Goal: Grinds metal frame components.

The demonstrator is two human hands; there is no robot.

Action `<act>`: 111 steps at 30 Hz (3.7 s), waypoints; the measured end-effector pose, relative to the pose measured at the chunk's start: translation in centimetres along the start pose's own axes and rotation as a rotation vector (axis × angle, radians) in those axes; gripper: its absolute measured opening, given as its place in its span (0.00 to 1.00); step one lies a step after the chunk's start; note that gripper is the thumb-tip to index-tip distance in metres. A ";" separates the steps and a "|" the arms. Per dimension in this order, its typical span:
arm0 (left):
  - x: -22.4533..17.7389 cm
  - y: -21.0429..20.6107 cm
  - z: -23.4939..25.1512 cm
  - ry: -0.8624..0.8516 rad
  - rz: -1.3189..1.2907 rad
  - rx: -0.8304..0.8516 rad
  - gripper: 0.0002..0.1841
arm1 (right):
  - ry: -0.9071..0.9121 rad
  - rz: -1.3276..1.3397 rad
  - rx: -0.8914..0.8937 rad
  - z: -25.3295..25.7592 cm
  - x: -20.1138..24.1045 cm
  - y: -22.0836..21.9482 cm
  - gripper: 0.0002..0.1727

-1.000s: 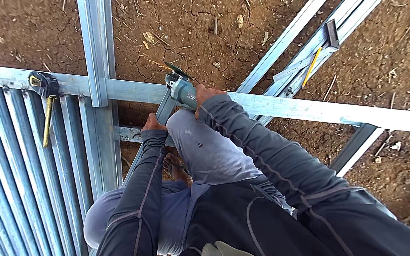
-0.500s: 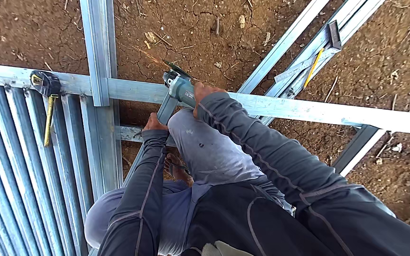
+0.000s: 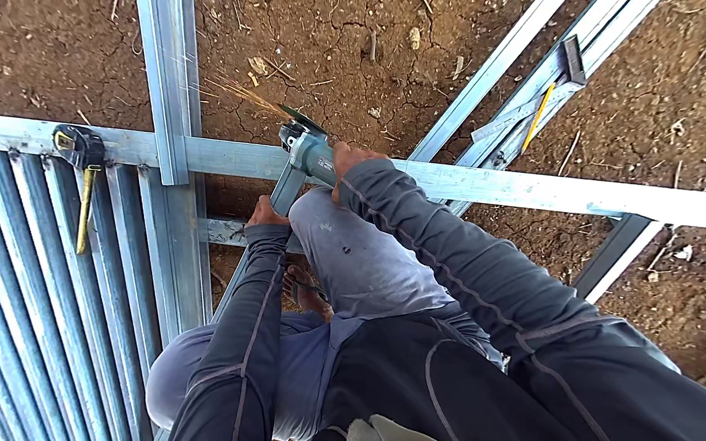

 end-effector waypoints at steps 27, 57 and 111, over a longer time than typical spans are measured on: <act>-0.2 0.3 -0.3 0.015 -0.017 0.025 0.40 | -0.055 -0.033 0.070 1.1 -0.7 -0.4 0.50; -0.2 0.3 -0.1 0.018 -0.003 0.024 0.36 | -0.058 -0.018 0.095 0.7 -1.5 -0.5 0.50; 0.3 -0.6 0.2 -0.010 0.003 -0.015 0.40 | -0.037 -0.043 0.084 1.2 -0.7 -0.1 0.50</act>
Point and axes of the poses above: each hand's wrist, its own z-axis towards the middle knuckle, its own y-axis out of the back of the hand, x = y × z, the point moved 2 cm from there along z, towards the middle knuckle, and after that the axes turned 2 degrees about -x, right-handed, at the moved point
